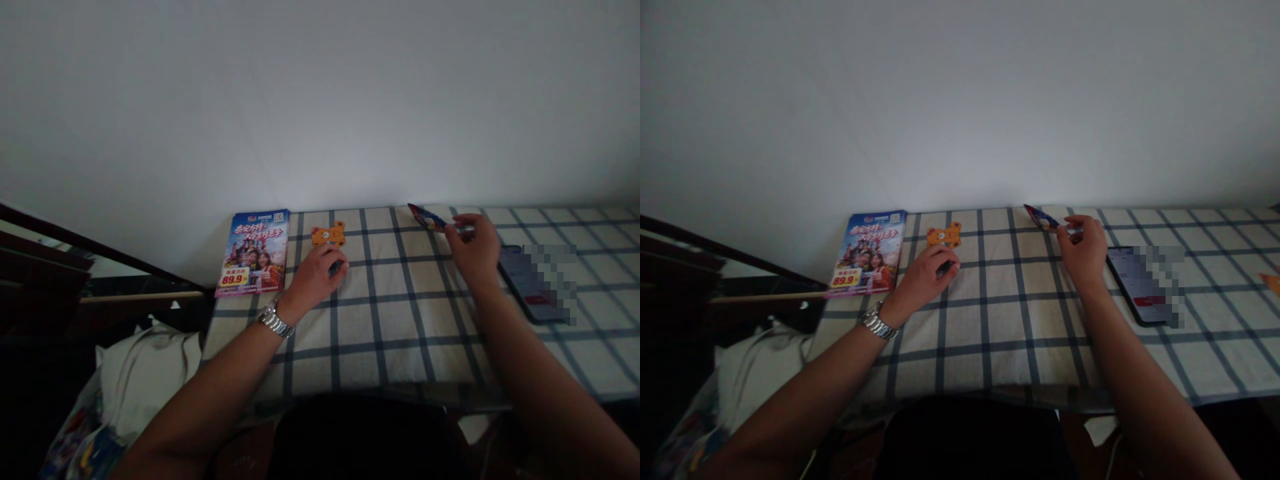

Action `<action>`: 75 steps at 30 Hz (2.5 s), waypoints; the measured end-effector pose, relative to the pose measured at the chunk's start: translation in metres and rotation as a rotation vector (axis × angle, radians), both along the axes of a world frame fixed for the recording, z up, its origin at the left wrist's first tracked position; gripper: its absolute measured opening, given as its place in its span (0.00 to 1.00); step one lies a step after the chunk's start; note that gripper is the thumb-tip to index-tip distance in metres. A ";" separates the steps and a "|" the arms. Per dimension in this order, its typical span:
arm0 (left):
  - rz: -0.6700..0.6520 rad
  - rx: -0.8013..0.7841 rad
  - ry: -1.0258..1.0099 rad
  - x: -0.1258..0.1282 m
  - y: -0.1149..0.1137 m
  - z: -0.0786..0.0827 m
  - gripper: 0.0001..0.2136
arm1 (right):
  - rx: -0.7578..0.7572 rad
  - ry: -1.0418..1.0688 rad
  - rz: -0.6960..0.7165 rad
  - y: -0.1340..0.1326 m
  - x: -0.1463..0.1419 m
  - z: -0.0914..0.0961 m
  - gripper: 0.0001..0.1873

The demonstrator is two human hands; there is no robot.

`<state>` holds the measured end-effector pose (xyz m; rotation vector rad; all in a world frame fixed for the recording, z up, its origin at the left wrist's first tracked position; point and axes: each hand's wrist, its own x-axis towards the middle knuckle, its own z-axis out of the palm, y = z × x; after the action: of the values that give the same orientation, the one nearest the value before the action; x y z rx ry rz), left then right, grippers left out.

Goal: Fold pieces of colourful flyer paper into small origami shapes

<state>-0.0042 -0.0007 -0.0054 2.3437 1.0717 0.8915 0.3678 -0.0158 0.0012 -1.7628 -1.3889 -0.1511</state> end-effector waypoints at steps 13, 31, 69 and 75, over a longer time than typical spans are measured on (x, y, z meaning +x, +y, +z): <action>-0.015 0.024 0.009 0.001 0.001 -0.002 0.03 | -0.011 -0.136 0.081 -0.006 -0.019 0.027 0.11; -0.018 0.018 -0.003 0.001 0.002 -0.002 0.04 | -0.203 -0.147 0.137 0.015 -0.003 0.008 0.09; -0.019 0.047 0.001 0.001 0.003 -0.006 0.03 | -0.168 -0.539 0.494 -0.013 0.001 0.012 0.12; -0.020 0.043 0.004 0.001 0.003 -0.004 0.03 | -0.175 -0.462 0.433 -0.019 -0.002 0.010 0.18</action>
<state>-0.0028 0.0023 -0.0098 2.3878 1.0390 0.9117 0.3659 -0.0343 0.0111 -1.5759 -2.1435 -0.2148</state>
